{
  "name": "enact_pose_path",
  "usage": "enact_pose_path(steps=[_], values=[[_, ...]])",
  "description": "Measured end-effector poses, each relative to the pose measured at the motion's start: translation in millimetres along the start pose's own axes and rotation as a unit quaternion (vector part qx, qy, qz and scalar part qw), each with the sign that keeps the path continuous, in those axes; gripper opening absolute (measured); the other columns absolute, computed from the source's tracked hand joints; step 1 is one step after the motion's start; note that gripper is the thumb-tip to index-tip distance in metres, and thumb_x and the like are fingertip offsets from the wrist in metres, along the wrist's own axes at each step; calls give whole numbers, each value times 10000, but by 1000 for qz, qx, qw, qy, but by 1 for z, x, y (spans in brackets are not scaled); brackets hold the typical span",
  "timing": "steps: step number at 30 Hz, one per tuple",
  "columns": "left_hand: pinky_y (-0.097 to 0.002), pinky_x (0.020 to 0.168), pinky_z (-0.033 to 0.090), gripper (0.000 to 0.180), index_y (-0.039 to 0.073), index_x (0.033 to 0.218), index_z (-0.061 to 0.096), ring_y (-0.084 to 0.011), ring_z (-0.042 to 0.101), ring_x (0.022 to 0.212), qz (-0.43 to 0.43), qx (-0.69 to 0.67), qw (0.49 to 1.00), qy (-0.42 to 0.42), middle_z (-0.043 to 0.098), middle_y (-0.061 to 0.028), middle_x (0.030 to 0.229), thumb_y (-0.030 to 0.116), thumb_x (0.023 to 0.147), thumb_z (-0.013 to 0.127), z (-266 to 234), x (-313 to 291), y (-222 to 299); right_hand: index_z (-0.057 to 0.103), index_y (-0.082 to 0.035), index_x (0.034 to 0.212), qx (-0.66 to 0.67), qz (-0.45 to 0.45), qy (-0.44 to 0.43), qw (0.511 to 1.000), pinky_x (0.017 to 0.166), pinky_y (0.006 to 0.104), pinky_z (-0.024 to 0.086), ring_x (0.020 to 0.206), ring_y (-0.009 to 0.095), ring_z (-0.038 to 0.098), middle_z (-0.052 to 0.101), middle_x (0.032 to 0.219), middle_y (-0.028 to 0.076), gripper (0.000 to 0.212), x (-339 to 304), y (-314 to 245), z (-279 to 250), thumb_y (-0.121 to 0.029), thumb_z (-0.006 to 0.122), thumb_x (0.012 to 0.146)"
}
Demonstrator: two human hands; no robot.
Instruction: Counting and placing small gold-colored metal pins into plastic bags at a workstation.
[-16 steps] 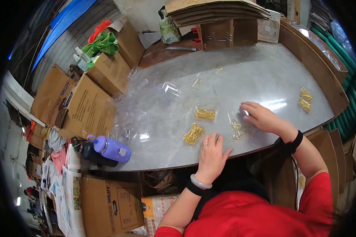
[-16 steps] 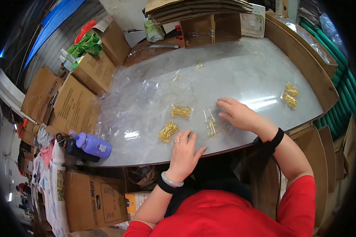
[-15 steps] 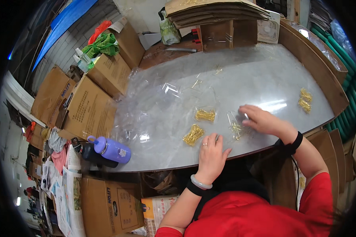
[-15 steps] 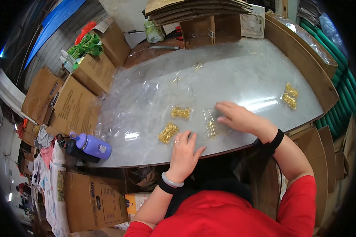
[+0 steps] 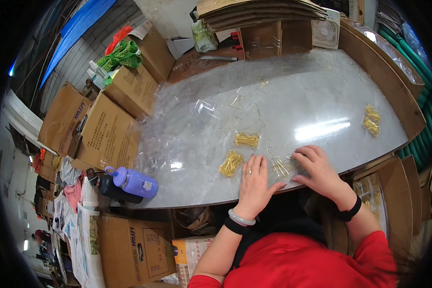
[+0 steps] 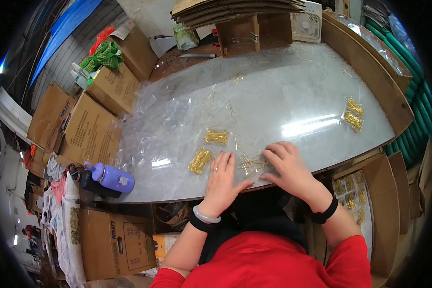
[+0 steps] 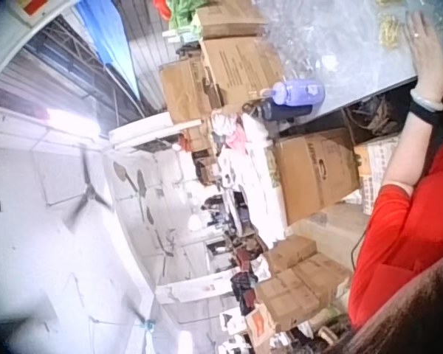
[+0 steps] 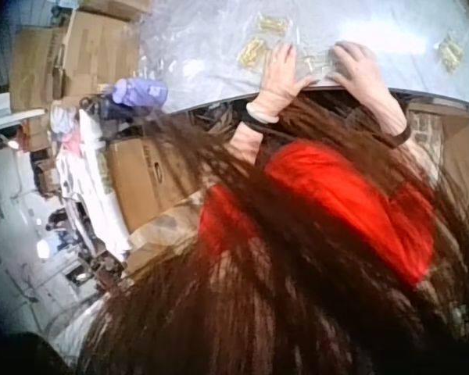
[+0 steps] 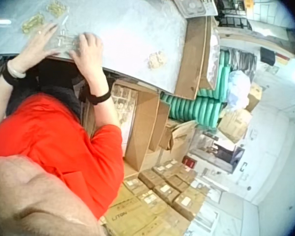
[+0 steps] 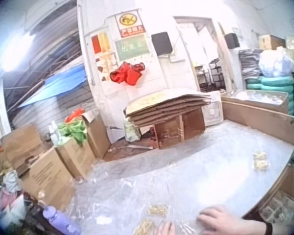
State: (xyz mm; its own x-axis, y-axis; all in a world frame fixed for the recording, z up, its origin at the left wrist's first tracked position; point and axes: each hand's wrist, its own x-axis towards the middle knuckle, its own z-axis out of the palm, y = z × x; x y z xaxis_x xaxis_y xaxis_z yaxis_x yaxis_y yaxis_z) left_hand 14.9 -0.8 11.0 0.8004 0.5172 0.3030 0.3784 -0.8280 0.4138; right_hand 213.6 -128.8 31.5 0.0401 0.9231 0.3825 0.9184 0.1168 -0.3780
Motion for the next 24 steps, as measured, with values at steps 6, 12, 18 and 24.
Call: enact_pose_path(steps=[6,12,18,24], values=[[-556,1175,258,658,-41,1393,485,-419,351,1407,29,-21,999,-37,433,-213,1455,301,886,728,1,10,2,709,-98,1053,-34,32,71,996,891,409,487,1026,278,587,634,1074,60,272,1,-3,18,-126,756,786],[-551,1164,282,489,-14,1341,551,-419,377,1388,57,-30,998,-11,472,-198,1431,178,911,683,6,6,-4,707,-56,1037,55,-13,47,997,863,404,510,988,317,601,642,1021,103,210,22,-6,18,-61,681,829],[-513,1149,326,489,-40,1331,535,-441,448,1323,55,-73,995,40,517,-205,1383,164,913,686,6,0,-4,695,-21,1040,-43,1,-20,999,885,425,504,1021,356,605,634,1057,153,199,71,19,8,-125,668,872],[-480,1098,396,745,-87,1337,501,-441,473,1290,32,-104,990,85,514,-256,1361,333,810,821,0,-5,4,685,-29,1086,-40,-18,-93,995,903,433,493,1026,350,592,625,1093,147,285,83,14,23,-243,670,899]])
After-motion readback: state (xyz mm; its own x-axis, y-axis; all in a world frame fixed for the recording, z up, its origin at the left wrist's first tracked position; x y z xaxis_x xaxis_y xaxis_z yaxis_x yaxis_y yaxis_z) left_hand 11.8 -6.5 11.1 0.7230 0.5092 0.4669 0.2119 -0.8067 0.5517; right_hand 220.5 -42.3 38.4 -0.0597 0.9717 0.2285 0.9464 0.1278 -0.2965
